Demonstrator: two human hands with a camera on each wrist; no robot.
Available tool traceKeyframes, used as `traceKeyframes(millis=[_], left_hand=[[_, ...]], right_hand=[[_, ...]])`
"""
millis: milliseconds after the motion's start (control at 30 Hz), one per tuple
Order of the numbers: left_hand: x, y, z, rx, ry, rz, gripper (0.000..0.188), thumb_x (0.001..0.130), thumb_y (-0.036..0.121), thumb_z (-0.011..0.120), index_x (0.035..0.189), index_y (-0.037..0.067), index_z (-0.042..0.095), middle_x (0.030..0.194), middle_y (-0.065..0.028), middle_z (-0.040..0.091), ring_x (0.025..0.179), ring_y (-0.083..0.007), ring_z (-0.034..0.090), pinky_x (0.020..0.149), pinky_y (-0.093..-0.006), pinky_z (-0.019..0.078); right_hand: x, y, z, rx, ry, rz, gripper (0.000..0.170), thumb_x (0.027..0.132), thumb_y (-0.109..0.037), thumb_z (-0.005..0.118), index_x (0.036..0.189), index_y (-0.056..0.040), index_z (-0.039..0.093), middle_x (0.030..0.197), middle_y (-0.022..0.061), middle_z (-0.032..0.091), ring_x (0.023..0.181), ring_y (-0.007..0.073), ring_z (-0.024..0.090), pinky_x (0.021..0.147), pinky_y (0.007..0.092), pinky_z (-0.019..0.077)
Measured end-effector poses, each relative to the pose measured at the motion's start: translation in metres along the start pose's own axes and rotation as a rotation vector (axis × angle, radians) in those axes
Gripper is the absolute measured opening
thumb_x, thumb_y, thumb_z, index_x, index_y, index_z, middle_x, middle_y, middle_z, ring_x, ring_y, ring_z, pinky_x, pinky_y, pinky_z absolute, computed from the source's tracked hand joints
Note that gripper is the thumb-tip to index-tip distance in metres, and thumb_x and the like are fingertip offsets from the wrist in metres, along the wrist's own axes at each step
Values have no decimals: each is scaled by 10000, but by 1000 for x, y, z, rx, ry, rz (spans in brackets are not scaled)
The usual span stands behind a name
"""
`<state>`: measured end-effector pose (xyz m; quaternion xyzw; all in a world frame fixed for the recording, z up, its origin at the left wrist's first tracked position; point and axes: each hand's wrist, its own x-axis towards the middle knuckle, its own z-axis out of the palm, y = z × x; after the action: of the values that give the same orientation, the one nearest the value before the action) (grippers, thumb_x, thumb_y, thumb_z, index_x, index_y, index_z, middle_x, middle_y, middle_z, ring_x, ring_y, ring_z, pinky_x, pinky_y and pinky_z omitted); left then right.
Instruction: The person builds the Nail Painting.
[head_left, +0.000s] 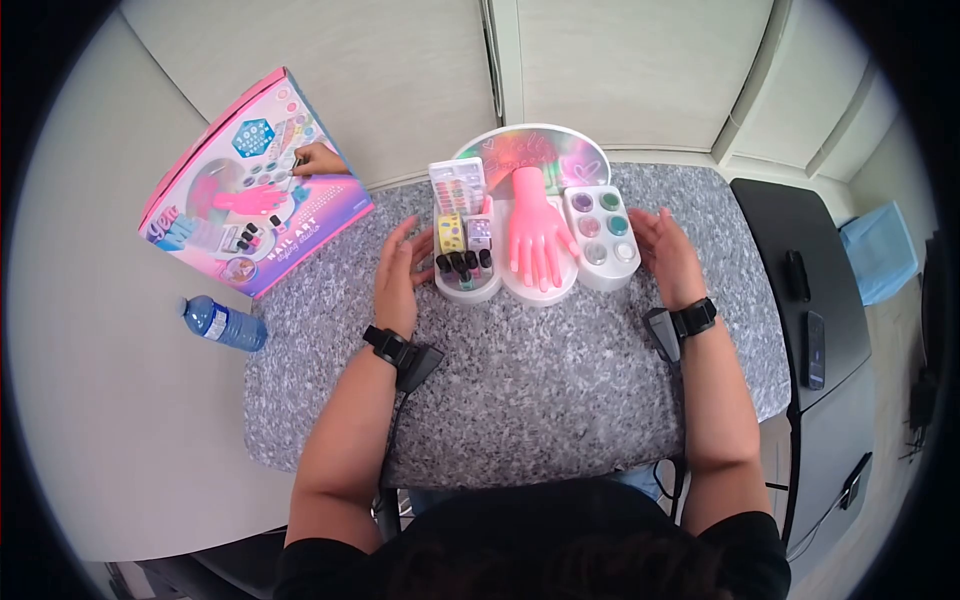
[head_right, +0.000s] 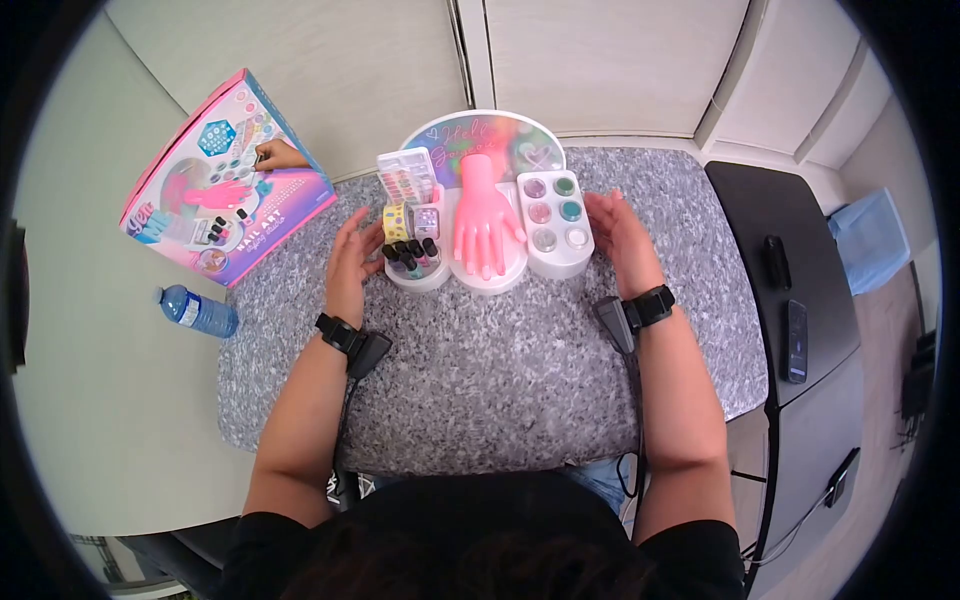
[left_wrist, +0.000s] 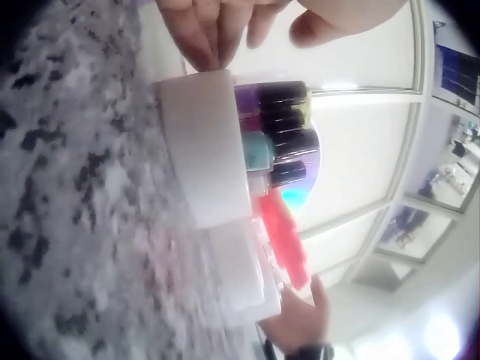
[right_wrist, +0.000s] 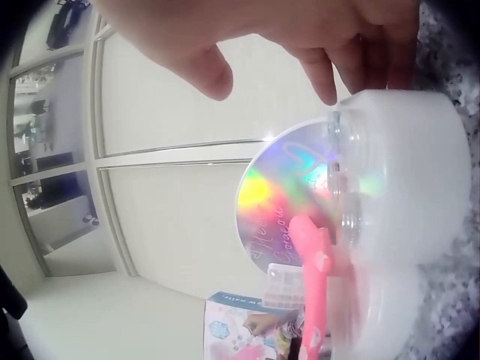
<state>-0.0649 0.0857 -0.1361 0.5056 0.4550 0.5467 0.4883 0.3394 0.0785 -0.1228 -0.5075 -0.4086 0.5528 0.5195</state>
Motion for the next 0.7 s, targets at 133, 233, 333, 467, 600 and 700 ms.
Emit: traceKeyframes(millis=[133, 233, 333, 467, 600, 700], left_hand=[[2, -4, -2, -20, 17, -4, 580, 1202, 433, 447, 1661, 78, 441, 1555, -181, 629, 1378, -291, 643, 1071, -430, 568], [3, -7, -2, 11, 20, -4, 587, 1207, 451, 433, 1658, 76, 442, 1527, -176, 641, 1317, -272, 665, 1039, -419, 584], [3, -7, -2, 40, 11, -8, 643, 1193, 548, 420, 1662, 110, 460, 1558, -154, 615, 1345, -263, 630, 1075, -415, 536], [4, -7, -1, 40, 30, 5, 643, 1198, 533, 418, 1664, 91, 414, 1535, -171, 619, 1315, -272, 654, 1057, -420, 559], [5, -15, -5, 8, 50, 12, 690, 1187, 587, 394, 1684, 109, 393, 1564, -177, 601, 1331, -279, 637, 1091, -430, 533], [7, -18, -8, -65, 91, 10, 688, 1190, 583, 380, 1679, 100, 397, 1566, -191, 596, 1333, -289, 633, 1105, -442, 530]], right_hand=[[8, 9, 0, 44, 115, -34, 704, 1173, -621, 359, 1469, -45, 636, 1450, 114, 711, 1298, 237, 650, 1146, 394, 451], [11, 17, -2, 36, 138, -77, 684, 1175, -621, 353, 1423, -60, 656, 1389, 94, 730, 1235, 219, 665, 1110, 382, 474], [10, 17, -2, 28, 136, -90, 670, 1176, -620, 353, 1406, -71, 661, 1366, 84, 735, 1213, 212, 666, 1101, 376, 477], [8, 14, 0, 50, 154, -93, 670, 1159, -628, 400, 1383, -59, 674, 1360, 102, 747, 1210, 214, 666, 1086, 381, 490], [13, 8, -7, 246, 170, -12, 689, 1161, -623, 390, 1386, -25, 648, 1373, 146, 741, 1228, 237, 668, 1111, 399, 501], [12, 5, -8, 375, 194, 10, 702, 1163, -608, 381, 1401, 9, 615, 1398, 192, 723, 1243, 263, 668, 1139, 421, 509]])
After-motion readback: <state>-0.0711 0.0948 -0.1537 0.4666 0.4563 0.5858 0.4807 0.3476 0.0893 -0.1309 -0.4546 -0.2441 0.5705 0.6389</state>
